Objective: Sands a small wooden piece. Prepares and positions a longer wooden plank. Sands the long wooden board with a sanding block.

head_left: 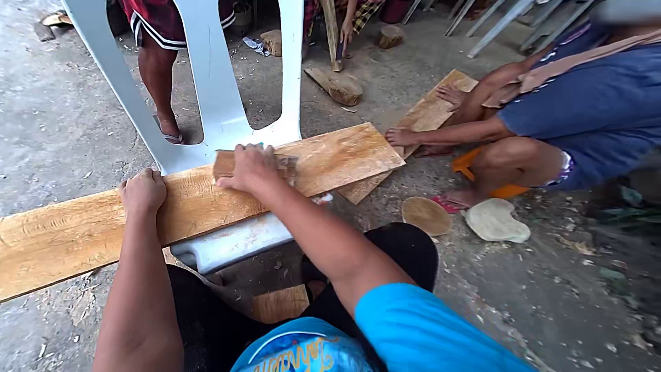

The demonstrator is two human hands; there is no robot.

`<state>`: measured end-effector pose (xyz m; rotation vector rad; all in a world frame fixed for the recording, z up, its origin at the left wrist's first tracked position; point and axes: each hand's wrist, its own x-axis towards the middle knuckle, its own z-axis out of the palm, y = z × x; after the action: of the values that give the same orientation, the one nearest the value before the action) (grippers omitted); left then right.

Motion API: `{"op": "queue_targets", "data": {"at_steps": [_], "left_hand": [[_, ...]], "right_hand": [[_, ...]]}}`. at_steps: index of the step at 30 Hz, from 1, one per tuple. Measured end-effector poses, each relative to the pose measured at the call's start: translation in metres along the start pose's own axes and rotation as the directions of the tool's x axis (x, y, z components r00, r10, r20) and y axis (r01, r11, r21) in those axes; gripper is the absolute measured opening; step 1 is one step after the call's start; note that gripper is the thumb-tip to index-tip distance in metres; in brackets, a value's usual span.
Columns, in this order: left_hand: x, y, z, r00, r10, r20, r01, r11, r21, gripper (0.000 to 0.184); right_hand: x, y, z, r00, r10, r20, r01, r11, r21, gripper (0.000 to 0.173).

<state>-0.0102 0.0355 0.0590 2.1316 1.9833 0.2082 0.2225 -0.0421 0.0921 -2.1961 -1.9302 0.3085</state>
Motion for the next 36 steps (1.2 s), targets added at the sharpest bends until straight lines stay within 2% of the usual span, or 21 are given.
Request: {"op": "queue_targets", "data": {"at_steps": [2, 5, 7, 9, 13, 14, 16, 19, 21, 23, 26, 27, 29, 32, 36], "left_hand": [[0.001, -0.005, 0.002, 1.0, 0.013, -0.014, -0.013, 1.0, -0.013, 0.049], [0.002, -0.009, 0.001, 1.0, 0.019, -0.007, -0.019, 0.999, -0.031, 0.049], [0.002, -0.009, -0.001, 1.0, 0.015, -0.005, -0.015, 0.999, -0.041, 0.049], [0.002, -0.007, -0.001, 1.0, 0.011, 0.0, -0.011, 0.999, -0.052, 0.049], [0.0, -0.003, -0.002, 1.0, -0.016, 0.008, 0.016, 0.999, -0.044, 0.049], [0.0, -0.002, -0.002, 1.0, -0.02, 0.005, 0.02, 0.999, -0.039, 0.049], [0.0, 0.0, -0.001, 1.0, -0.025, -0.002, 0.025, 0.999, -0.033, 0.049], [0.002, 0.003, 0.0, 0.999, -0.042, -0.002, 0.042, 0.999, -0.017, 0.049], [0.002, 0.001, 0.002, 0.999, -0.047, -0.011, 0.047, 0.999, -0.014, 0.049], [0.002, -0.001, 0.003, 0.999, -0.045, -0.013, 0.045, 0.999, 0.002, 0.05], [0.002, -0.004, 0.002, 0.999, -0.035, -0.004, 0.035, 0.999, 0.001, 0.051], [0.003, -0.006, 0.002, 1.0, -0.024, -0.004, 0.024, 1.0, -0.004, 0.051], [0.004, -0.01, 0.002, 1.0, -0.013, -0.005, 0.013, 1.0, -0.013, 0.052], [0.005, -0.015, 0.004, 1.0, 0.005, -0.015, -0.005, 0.999, -0.034, 0.052], [0.004, -0.014, 0.003, 1.0, 0.007, -0.018, -0.008, 0.998, -0.064, 0.05]], "right_hand": [[0.003, -0.042, 0.007, 0.99, -0.125, 0.064, 0.125, 0.992, -0.002, 0.089], [0.008, -0.038, -0.008, 0.976, -0.139, 0.164, 0.146, 0.989, -0.029, 0.084], [0.009, 0.003, -0.018, 0.991, -0.051, 0.121, 0.056, 0.998, -0.035, 0.083], [0.008, 0.065, -0.032, 0.994, 0.105, 0.036, -0.103, 0.994, -0.045, 0.086], [0.001, 0.202, -0.063, 0.901, 0.432, -0.042, -0.433, 0.9, -0.047, 0.097], [-0.003, 0.227, -0.069, 0.879, 0.475, -0.046, -0.477, 0.878, -0.041, 0.098], [-0.011, 0.252, -0.078, 0.866, 0.498, -0.043, -0.5, 0.864, -0.053, 0.097], [-0.019, 0.233, -0.074, 0.914, 0.407, 0.0, -0.404, 0.908, -0.107, 0.095], [-0.026, 0.19, -0.058, 0.981, 0.193, 0.03, -0.187, 0.973, -0.135, 0.097], [-0.041, 0.124, -0.031, 0.996, -0.067, 0.063, 0.075, 0.99, -0.121, 0.1], [-0.06, 0.019, 0.004, 0.904, -0.421, 0.076, 0.426, 0.903, -0.06, 0.092], [-0.062, -0.006, 0.01, 0.862, -0.496, 0.104, 0.502, 0.864, -0.039, 0.089], [-0.062, -0.03, 0.01, 0.811, -0.554, 0.187, 0.559, 0.829, 0.03, 0.084], [-0.066, -0.004, 0.002, 0.832, -0.534, 0.153, 0.535, 0.844, 0.041, 0.08], [-0.073, 0.109, -0.029, 0.948, -0.315, 0.042, 0.317, 0.944, -0.086, 0.083]]}}
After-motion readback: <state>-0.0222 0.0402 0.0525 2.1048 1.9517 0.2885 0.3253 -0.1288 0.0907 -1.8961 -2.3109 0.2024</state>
